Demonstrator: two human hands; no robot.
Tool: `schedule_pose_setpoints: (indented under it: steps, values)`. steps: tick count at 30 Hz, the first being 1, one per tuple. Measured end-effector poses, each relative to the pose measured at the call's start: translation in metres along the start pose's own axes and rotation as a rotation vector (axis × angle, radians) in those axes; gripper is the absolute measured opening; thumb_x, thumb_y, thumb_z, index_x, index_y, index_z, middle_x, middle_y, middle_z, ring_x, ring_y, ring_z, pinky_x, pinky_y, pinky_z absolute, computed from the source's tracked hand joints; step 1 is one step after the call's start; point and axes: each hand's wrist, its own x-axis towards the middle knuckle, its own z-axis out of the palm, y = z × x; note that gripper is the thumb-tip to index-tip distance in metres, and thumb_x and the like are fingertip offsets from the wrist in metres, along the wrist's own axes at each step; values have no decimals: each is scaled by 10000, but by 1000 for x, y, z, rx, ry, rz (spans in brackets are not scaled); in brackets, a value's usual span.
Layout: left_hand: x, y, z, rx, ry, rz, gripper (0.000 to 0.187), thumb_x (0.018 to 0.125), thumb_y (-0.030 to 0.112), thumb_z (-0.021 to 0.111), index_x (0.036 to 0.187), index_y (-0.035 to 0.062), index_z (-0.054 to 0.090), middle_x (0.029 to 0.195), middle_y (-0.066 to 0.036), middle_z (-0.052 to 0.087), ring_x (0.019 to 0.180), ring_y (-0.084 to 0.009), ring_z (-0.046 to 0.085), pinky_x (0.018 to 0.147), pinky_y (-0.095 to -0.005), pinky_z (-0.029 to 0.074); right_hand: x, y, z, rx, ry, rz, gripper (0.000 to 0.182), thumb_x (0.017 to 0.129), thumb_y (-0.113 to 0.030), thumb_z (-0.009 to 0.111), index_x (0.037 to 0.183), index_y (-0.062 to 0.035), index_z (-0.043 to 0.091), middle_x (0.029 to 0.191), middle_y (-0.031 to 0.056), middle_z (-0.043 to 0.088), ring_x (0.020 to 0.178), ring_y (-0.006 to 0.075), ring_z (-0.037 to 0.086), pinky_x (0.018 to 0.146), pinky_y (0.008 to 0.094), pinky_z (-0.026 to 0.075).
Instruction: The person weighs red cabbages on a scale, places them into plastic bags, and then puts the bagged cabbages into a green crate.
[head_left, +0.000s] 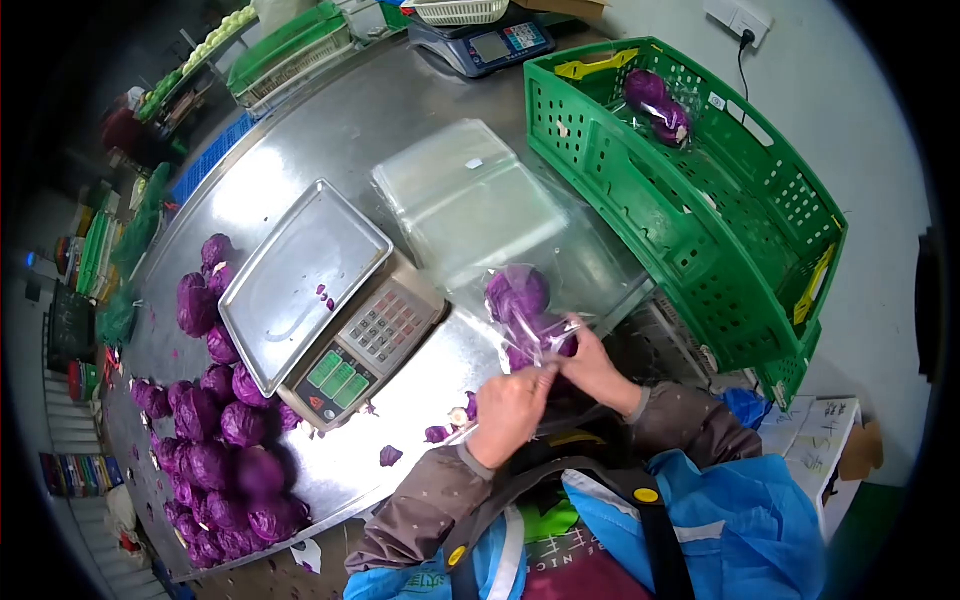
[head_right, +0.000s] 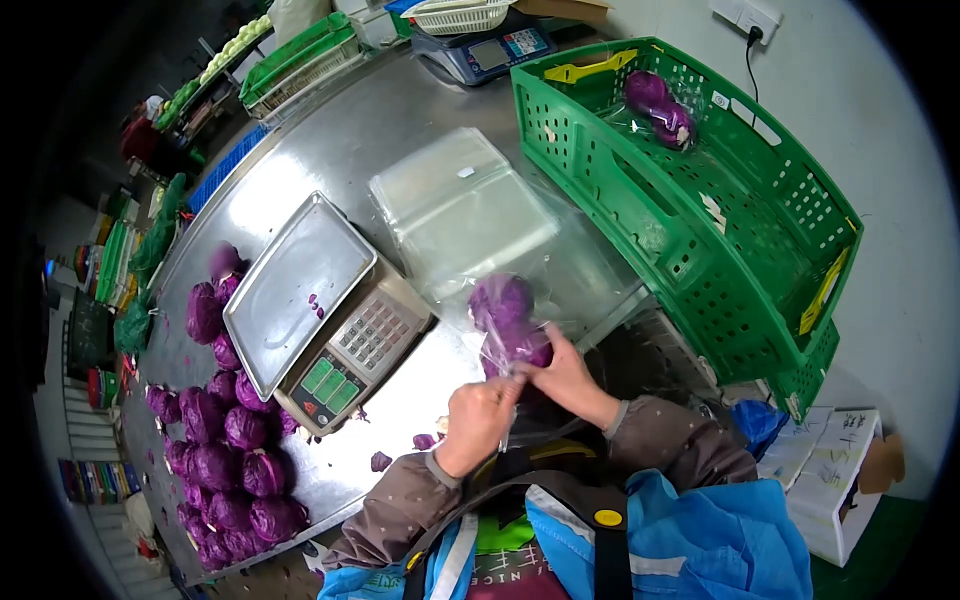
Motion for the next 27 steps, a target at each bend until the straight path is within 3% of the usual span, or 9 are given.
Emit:
schedule_pose_setpoints:
  steps: [1, 6, 8, 11, 14, 16, 18, 20, 27]
  values:
    - [-4, 3, -1, 125, -60, 20, 384, 880, 266, 499, 605, 6, 558, 482, -196, 481, 467, -364, 507, 460, -425, 383, 5, -7, 3, 391, -42, 95, 563, 711, -174, 715, 1162, -4, 425, 969, 112, 581, 878, 180, 556, 783, 289, 444]
    - [12, 0, -6, -47, -32, -80, 385, 887, 267, 484, 633, -14, 555, 500, -204, 480, 494, -388, 500, 469, -432, 378, 7, -16, 11, 850, 20, 390, 419, 793, -213, 635, 1119, -26, 451, 950, 84, 561, 829, 133, 558, 667, 293, 485]
    - [32, 4, -9, 14, 65, 166, 360, 880, 265, 479, 650, 6, 578, 552, -205, 524, 534, -376, 535, 490, -440, 408, 10, -7, 20, 987, 66, 432, 403, 804, -233, 620, 1111, -30, 455, 954, 83, 553, 819, 127, 555, 645, 299, 488]
    - [49, 15, -24, -61, -27, 28, 372, 886, 276, 465, 668, -1, 585, 566, -209, 526, 555, -385, 532, 512, -449, 405, 25, -20, 19, 782, 281, 33, 446, 791, -219, 623, 1139, -13, 435, 968, 88, 537, 838, 131, 537, 721, 283, 465]
    - [36, -10, -25, -135, -96, -149, 374, 889, 286, 460, 687, -2, 587, 580, -211, 530, 569, -397, 529, 519, -460, 397, 35, -30, 3, 105, 383, -423, 551, 731, -127, 677, 1186, 19, 404, 997, 122, 532, 927, 156, 513, 814, 296, 442]
    - [29, -16, -15, -185, -131, -200, 376, 893, 288, 458, 690, -2, 583, 603, -220, 534, 589, -405, 530, 524, -464, 391, 40, -23, 5, 182, 420, -248, 507, 772, -225, 637, 1190, -19, 437, 1031, 105, 540, 954, 166, 519, 846, 309, 434]
    - [23, -12, -6, -137, -128, -104, 385, 894, 296, 457, 690, -6, 582, 610, -229, 529, 602, -413, 526, 527, -470, 385, 45, -11, 0, 1341, 5, 496, 518, 806, -359, 575, 1214, -68, 441, 1066, 56, 547, 980, 185, 532, 851, 337, 440]
    - [21, -20, -2, -120, -97, -94, 383, 895, 294, 454, 697, -8, 581, 610, -234, 523, 611, -421, 519, 529, -476, 380, 45, 2, 5, 1265, 32, 562, 543, 821, -480, 505, 1203, -98, 454, 1082, 4, 548, 998, 196, 536, 845, 367, 448]
    - [4, -32, 12, -245, -85, -179, 455, 902, 317, 468, 628, -44, 501, 487, -166, 416, 445, -287, 381, 466, -380, 353, 52, -5, 26, 524, 395, 111, 494, 778, -183, 646, 1178, 7, 427, 1074, 132, 539, 885, 212, 569, 752, 291, 459]
